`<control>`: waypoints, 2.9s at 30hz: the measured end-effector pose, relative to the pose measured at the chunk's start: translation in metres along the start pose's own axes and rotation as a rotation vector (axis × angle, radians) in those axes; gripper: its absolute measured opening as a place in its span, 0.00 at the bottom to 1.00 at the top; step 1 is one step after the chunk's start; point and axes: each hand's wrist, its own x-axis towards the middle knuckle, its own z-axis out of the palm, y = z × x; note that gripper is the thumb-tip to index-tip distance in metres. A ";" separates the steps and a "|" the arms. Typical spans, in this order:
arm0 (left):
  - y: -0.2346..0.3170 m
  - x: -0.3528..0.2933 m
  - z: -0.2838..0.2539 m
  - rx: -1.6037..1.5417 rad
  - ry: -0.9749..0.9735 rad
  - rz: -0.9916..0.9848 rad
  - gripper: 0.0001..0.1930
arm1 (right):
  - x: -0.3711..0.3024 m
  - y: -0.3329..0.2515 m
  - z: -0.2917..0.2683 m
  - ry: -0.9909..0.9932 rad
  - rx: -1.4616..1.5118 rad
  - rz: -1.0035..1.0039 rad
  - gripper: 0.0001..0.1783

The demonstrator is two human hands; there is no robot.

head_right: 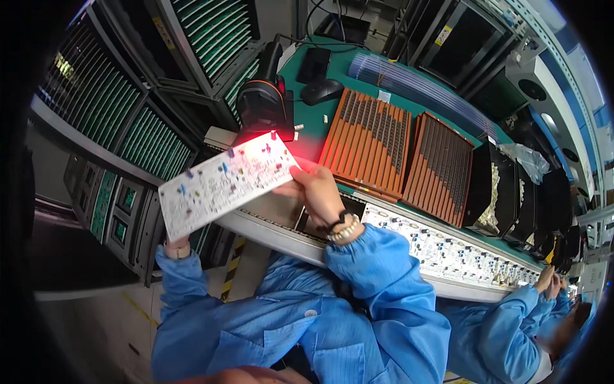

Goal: Manually pick electronic components from bins and place them onto a printed circuit board on an assembly line.

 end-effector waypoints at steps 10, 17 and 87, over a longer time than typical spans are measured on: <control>0.028 0.004 -0.034 0.152 0.300 0.280 0.19 | 0.048 0.014 0.021 0.000 0.009 -0.089 0.22; 0.033 0.009 -0.029 0.210 0.401 0.285 0.20 | 0.041 0.015 0.026 0.033 0.008 -0.098 0.22; -0.019 0.126 0.067 0.288 0.053 -0.117 0.17 | -0.041 -0.043 -0.063 0.280 0.012 -0.207 0.23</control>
